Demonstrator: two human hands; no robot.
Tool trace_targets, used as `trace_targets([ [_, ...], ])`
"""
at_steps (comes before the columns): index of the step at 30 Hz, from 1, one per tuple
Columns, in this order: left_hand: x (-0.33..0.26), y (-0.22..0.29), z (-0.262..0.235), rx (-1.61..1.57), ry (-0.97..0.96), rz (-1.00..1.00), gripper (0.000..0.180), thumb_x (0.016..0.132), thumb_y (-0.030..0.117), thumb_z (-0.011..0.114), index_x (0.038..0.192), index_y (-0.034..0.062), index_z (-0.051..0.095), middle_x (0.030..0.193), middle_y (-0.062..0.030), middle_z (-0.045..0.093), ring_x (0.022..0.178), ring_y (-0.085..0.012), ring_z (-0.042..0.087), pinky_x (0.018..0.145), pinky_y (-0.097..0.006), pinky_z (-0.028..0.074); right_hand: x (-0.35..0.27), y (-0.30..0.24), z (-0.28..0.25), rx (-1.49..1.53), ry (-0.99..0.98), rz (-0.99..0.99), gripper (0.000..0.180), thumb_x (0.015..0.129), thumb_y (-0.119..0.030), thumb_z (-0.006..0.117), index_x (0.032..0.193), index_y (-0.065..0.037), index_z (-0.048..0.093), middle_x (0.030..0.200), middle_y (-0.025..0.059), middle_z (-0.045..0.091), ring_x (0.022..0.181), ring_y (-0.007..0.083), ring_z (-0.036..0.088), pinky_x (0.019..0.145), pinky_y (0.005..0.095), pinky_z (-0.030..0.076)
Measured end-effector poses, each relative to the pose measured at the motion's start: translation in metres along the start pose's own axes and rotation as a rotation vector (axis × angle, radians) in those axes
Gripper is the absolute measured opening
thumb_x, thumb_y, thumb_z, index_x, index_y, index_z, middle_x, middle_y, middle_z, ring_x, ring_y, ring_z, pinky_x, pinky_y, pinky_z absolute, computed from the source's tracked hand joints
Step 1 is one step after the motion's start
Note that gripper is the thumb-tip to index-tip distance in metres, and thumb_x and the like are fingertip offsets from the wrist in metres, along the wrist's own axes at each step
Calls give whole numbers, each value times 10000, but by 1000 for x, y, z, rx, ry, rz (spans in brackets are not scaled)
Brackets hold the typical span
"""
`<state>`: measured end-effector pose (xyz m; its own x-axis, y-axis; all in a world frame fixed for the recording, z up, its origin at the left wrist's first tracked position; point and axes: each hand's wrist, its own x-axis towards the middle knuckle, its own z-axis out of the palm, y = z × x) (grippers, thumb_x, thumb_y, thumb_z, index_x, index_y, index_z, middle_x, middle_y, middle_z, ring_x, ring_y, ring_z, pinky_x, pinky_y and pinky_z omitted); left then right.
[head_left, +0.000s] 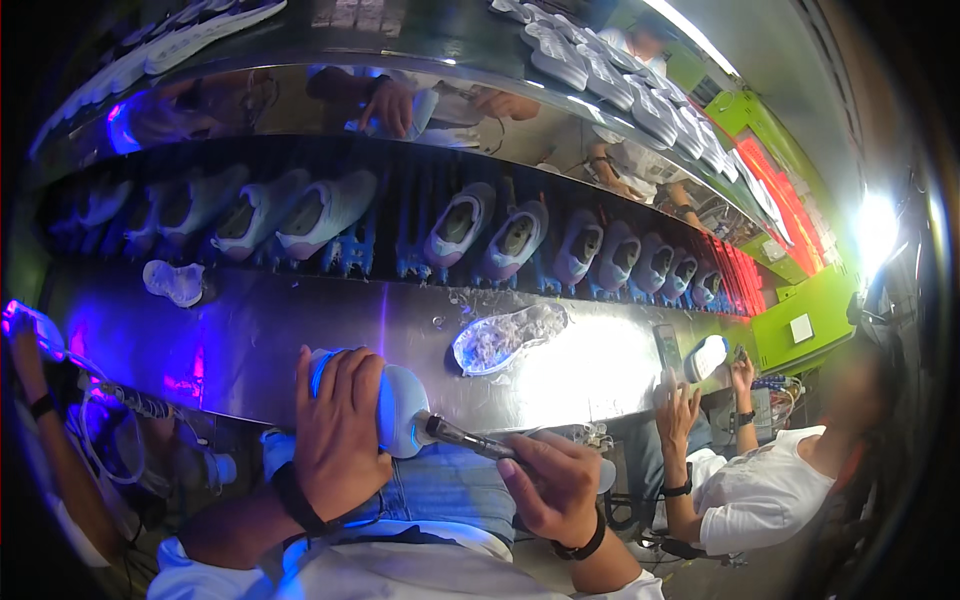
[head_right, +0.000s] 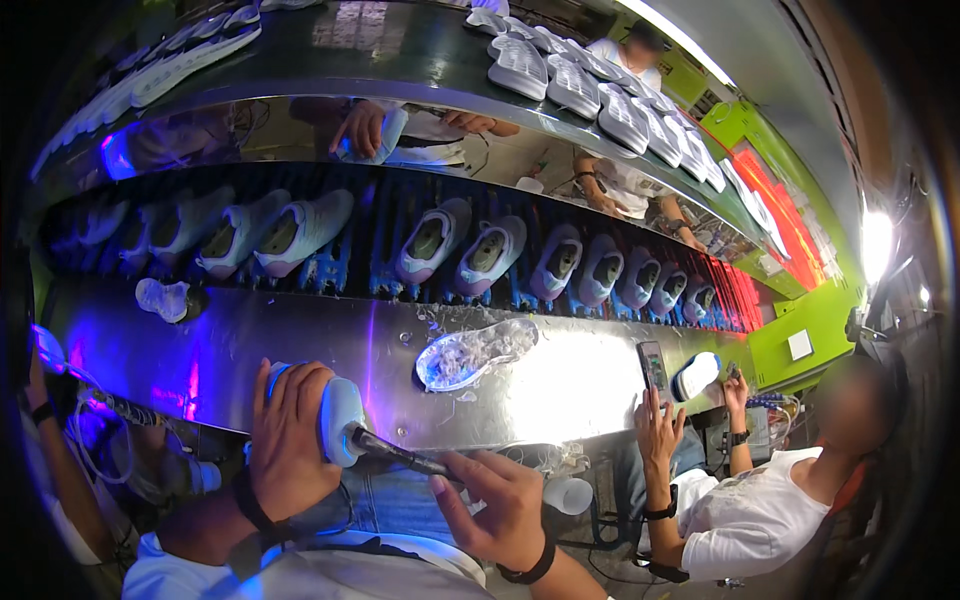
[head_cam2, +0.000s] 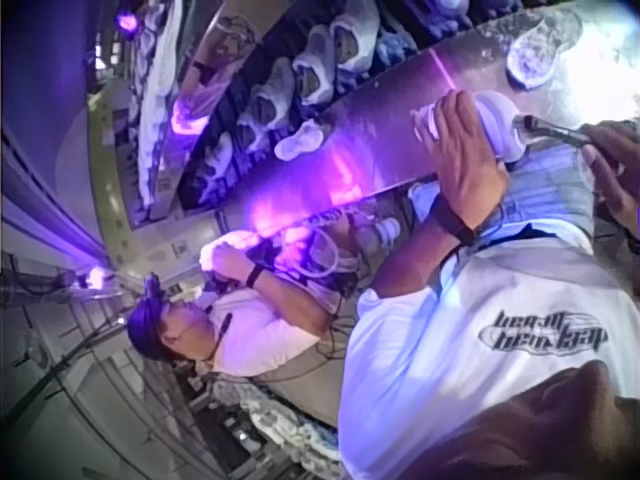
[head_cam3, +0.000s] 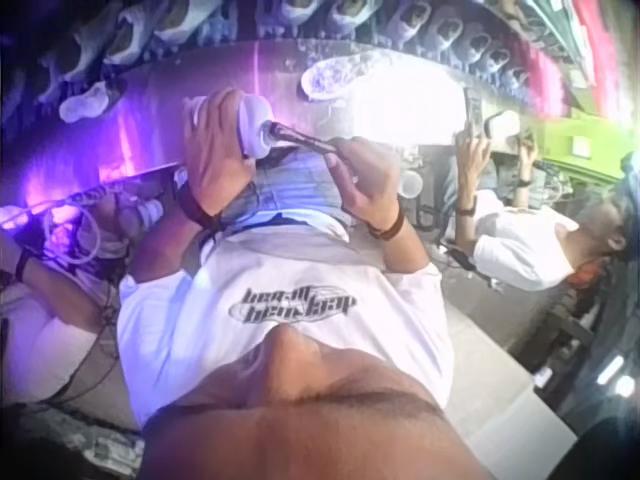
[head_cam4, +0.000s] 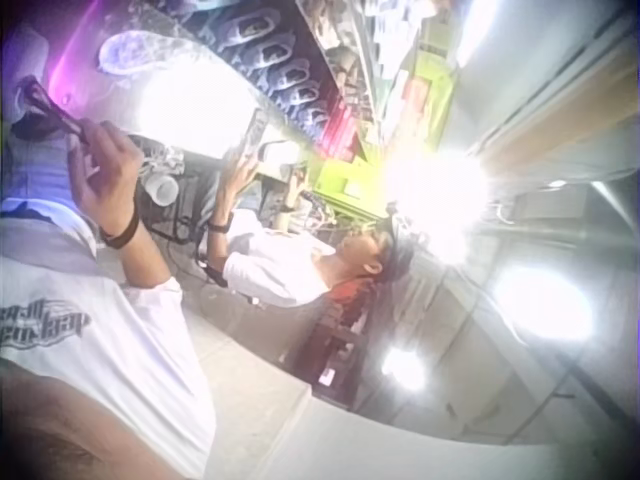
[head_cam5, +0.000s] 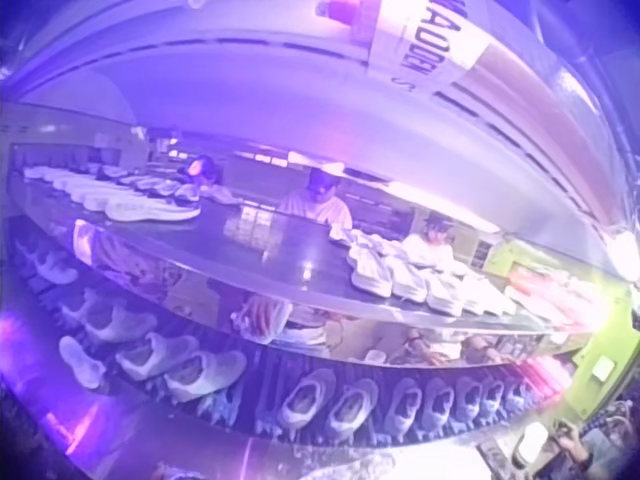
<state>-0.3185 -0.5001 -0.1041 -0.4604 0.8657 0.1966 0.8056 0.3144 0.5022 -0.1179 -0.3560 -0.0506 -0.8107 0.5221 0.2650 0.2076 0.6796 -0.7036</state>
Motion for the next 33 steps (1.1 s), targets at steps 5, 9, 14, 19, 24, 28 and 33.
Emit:
trace_targets([
  [5,10,-10,-7,-32,15,-5,935,545,85,829,1380,19,413,1347,-190,510,1321,-379,478,1200,-656,214,24,17,3,27,-55,-96,216,832,-87,765,1026,6,747,717,105,667,539,198,605,506,301,464],
  [9,20,-23,-9,-52,15,-9,898,564,74,823,1366,29,421,1330,-192,523,1290,-398,498,1177,-659,257,41,30,13,118,-83,-115,208,847,-103,754,1017,17,749,698,106,644,555,205,605,522,312,461],
  [14,29,-32,-16,-116,25,-14,814,592,54,811,1331,29,470,1282,-196,569,1236,-410,534,1120,-551,363,52,46,37,312,-74,-37,241,895,-146,704,1029,49,749,740,124,654,641,205,611,615,324,460],
  [19,41,-40,-28,-199,36,15,683,629,40,807,1260,28,545,1205,-191,611,1164,-417,579,1011,-495,452,65,56,66,486,-26,-106,213,909,-84,723,1078,42,747,741,112,646,597,161,565,552,296,424],
  [24,51,-45,-38,-240,10,-5,588,653,94,860,1192,22,633,1143,-175,675,1087,-377,655,960,-457,518,73,58,84,503,8,-131,202,919,-79,713,1079,40,746,748,109,648,610,169,572,564,303,434],
  [28,54,-62,-38,-332,-117,-75,608,651,119,878,1206,31,645,1180,-168,676,1109,-354,661,973,-445,522,74,56,97,557,12,-120,202,922,-81,710,1086,30,748,746,107,643,612,176,569,568,310,440],
  [33,64,-62,-56,-214,-219,3,649,645,136,896,1230,20,641,1204,-174,671,1094,-351,672,986,-431,526,67,63,115,539,34,-98,195,925,-89,710,1081,23,747,740,107,633,612,179,567,570,316,441],
])
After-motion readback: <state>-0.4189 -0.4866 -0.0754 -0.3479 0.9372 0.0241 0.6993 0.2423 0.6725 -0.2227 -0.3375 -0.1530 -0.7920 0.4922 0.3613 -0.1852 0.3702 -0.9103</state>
